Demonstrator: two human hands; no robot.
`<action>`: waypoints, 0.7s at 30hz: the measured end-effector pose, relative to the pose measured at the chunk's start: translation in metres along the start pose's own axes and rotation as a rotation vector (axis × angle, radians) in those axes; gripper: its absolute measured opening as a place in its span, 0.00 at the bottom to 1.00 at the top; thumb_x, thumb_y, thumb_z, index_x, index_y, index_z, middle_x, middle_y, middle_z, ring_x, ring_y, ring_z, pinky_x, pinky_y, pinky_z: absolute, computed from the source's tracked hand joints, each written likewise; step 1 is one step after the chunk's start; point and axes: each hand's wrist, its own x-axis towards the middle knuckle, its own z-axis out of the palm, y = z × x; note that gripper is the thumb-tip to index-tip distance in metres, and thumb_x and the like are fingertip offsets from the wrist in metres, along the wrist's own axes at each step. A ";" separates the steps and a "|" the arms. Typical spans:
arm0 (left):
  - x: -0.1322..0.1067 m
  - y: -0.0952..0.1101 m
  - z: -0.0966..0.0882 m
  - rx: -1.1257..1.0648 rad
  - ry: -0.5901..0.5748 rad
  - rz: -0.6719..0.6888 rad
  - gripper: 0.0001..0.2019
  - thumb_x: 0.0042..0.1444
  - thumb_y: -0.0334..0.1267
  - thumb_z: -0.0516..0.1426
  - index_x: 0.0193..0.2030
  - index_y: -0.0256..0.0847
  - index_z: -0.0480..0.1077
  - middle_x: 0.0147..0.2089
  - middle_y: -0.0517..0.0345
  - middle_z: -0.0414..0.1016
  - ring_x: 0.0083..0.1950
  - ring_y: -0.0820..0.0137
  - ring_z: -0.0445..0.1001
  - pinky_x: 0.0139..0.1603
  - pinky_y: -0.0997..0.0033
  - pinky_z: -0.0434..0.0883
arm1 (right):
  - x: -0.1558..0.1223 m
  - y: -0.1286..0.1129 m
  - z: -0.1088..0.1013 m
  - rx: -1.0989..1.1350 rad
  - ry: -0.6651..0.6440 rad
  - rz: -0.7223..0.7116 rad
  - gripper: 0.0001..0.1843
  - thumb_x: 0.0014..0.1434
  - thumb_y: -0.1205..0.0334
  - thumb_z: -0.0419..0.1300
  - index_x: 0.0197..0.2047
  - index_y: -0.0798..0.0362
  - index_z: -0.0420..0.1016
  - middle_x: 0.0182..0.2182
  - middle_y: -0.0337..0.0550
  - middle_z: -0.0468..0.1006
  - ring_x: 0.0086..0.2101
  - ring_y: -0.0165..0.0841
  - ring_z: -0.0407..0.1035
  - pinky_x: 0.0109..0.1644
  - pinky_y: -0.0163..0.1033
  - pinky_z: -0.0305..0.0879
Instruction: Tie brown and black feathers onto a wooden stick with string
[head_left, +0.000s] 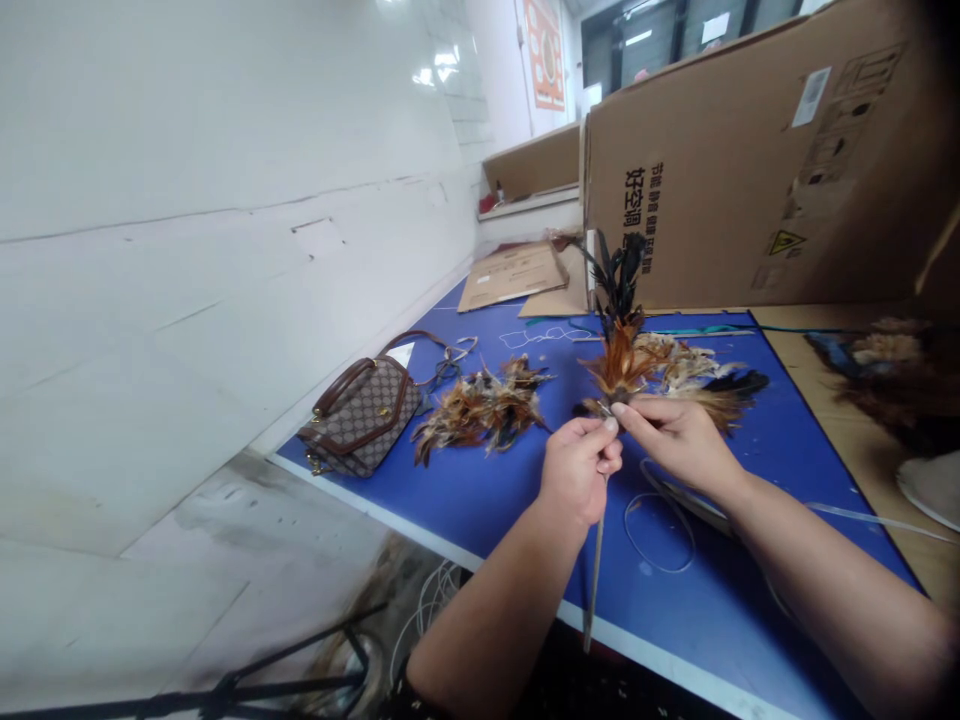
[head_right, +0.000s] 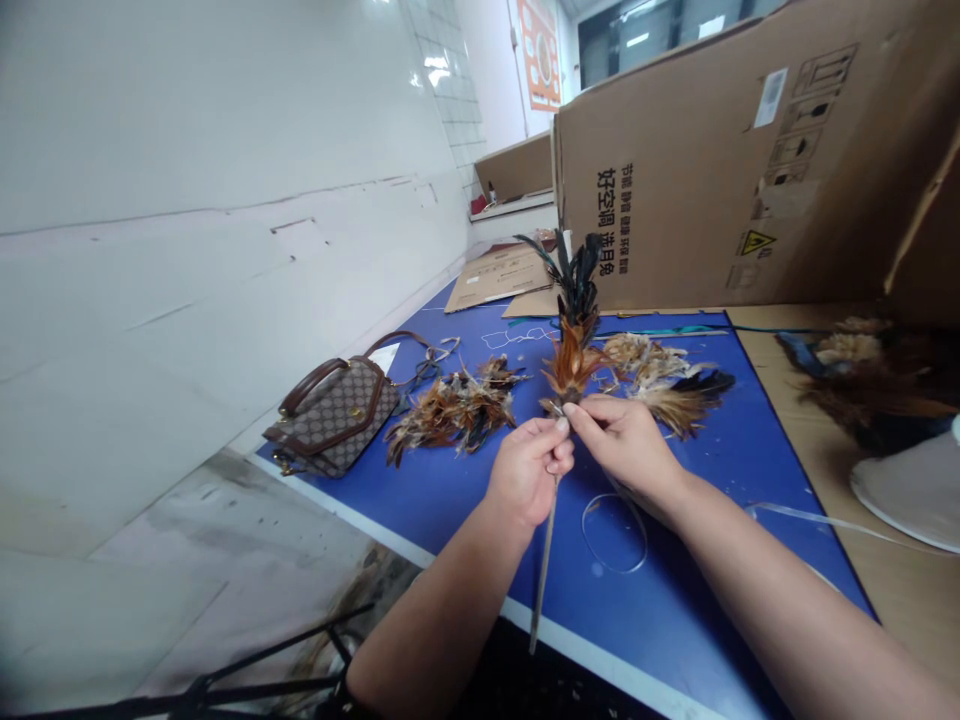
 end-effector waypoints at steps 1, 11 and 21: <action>0.000 0.000 0.000 0.004 0.004 -0.001 0.22 0.38 0.38 0.76 0.30 0.35 0.68 0.22 0.63 0.65 0.24 0.80 0.62 0.24 0.77 0.48 | 0.000 0.001 0.000 -0.003 0.003 -0.006 0.26 0.69 0.47 0.59 0.22 0.53 0.72 0.21 0.38 0.67 0.25 0.30 0.61 0.30 0.37 0.58; -0.002 0.005 0.004 0.048 0.007 0.041 0.21 0.38 0.40 0.75 0.29 0.35 0.68 0.20 0.62 0.65 0.23 0.79 0.61 0.25 0.75 0.48 | -0.005 0.004 0.011 -0.067 0.147 -0.082 0.22 0.69 0.55 0.60 0.23 0.52 0.68 0.22 0.37 0.63 0.26 0.30 0.60 0.32 0.39 0.57; -0.016 0.016 0.014 0.098 -0.002 0.178 0.20 0.44 0.41 0.74 0.29 0.37 0.67 0.21 0.64 0.64 0.23 0.79 0.60 0.25 0.74 0.48 | -0.004 -0.006 0.020 0.222 0.271 0.133 0.18 0.60 0.50 0.69 0.45 0.50 0.70 0.27 0.36 0.75 0.26 0.32 0.70 0.30 0.36 0.66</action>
